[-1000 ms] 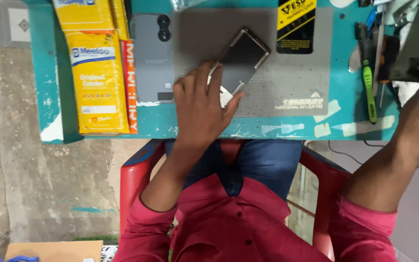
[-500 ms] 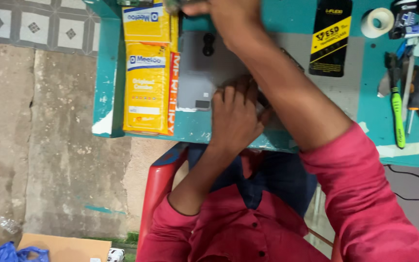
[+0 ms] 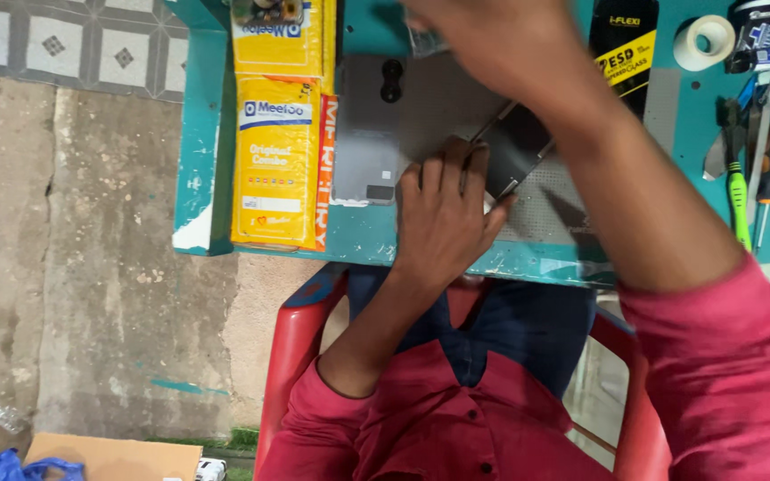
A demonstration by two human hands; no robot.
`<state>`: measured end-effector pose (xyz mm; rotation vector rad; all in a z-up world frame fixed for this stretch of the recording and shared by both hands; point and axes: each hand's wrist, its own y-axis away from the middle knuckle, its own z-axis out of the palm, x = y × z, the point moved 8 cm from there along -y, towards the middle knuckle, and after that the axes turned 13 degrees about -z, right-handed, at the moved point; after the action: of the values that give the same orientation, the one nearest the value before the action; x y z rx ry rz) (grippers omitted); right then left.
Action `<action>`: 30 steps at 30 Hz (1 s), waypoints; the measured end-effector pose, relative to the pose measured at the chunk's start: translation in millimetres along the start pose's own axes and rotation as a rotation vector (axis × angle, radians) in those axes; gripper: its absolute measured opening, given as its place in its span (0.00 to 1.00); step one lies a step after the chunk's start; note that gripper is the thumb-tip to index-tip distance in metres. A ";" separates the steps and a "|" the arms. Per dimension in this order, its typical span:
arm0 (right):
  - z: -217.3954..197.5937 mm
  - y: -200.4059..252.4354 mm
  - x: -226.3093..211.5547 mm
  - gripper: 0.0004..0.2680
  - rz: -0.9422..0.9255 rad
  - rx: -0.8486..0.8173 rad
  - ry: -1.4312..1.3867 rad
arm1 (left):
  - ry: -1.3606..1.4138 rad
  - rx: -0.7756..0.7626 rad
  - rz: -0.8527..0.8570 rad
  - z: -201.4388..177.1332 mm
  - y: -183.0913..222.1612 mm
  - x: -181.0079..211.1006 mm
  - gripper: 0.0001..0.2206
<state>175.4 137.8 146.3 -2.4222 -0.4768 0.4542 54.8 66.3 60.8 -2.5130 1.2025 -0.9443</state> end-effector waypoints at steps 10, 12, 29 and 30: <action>-72.9 190.9 -54.6 0.11 0.946 0.433 -0.485 | 0.225 0.212 0.017 -25.2 6.9 17.3 0.34; -57.7 208.0 -60.5 0.10 0.959 0.431 -0.645 | 0.256 0.218 0.047 -25.5 10.9 29.5 0.34; -45.2 226.0 -43.6 0.09 0.833 0.523 -0.951 | 0.931 -0.599 0.084 2.3 0.0 -5.2 0.71; -44.4 227.5 -45.0 0.09 0.832 0.515 -0.963 | 0.926 -0.613 0.121 3.4 -1.1 -2.0 0.74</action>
<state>206.1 -73.3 45.0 -1.6590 0.3053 1.8554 56.7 68.3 57.7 -2.3530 2.1294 -2.0880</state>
